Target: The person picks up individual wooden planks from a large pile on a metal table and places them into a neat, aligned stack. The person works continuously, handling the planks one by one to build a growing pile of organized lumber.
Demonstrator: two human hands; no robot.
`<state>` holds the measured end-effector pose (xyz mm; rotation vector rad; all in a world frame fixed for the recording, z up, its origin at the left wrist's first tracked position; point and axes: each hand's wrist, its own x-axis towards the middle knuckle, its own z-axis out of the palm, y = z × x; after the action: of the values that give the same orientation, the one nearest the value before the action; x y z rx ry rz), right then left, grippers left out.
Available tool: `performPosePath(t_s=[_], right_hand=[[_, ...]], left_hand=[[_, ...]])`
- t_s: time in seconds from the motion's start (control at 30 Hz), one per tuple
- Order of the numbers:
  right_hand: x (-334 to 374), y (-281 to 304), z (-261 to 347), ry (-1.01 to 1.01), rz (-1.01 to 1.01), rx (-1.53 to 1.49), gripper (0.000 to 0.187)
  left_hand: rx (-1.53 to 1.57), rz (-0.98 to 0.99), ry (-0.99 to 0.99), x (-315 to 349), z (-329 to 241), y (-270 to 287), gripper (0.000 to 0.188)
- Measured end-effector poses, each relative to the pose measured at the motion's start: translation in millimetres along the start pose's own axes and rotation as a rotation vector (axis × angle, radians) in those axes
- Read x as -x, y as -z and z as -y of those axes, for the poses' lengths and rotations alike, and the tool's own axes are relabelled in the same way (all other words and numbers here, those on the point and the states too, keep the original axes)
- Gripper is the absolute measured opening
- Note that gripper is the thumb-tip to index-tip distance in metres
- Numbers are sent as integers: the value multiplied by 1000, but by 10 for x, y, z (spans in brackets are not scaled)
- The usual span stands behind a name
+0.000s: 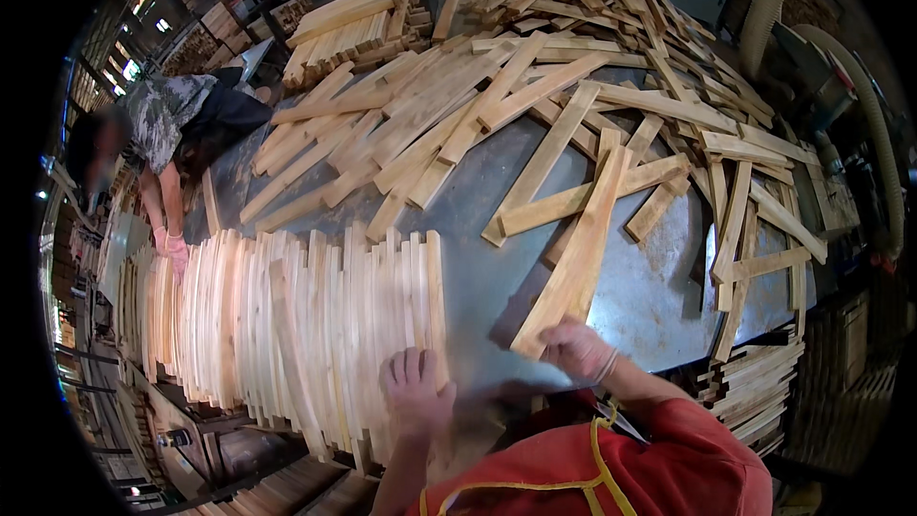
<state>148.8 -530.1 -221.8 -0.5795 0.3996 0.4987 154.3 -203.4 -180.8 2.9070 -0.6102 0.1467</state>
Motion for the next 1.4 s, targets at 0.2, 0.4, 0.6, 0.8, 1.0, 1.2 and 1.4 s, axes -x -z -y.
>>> performPosePath(t_s=[0.2,0.4,0.6,0.8,1.0,1.2,1.4], right_hand=[[86,119,-1127,-118,-28,710,40],[40,-479,-1544,-74,510,1591,35],[-913,-63,-805,251,746,1585,44],[-1707,-507,1470,931,-339,1660,58],[-2430,-508,2220,612,-691,2372,65],[-1900,-143,1479,606,-727,2287,51],[-763,805,1000,522,-1109,1703,89]], left_hand=[[-24,18,-28,94,77,-100,63],[59,85,108,75,-13,-255,76],[-13,101,34,-68,-106,-206,77],[-87,76,67,7,-57,-180,73],[67,61,45,12,126,-402,68],[3,23,86,69,7,-230,66],[26,140,89,57,27,-195,72]])
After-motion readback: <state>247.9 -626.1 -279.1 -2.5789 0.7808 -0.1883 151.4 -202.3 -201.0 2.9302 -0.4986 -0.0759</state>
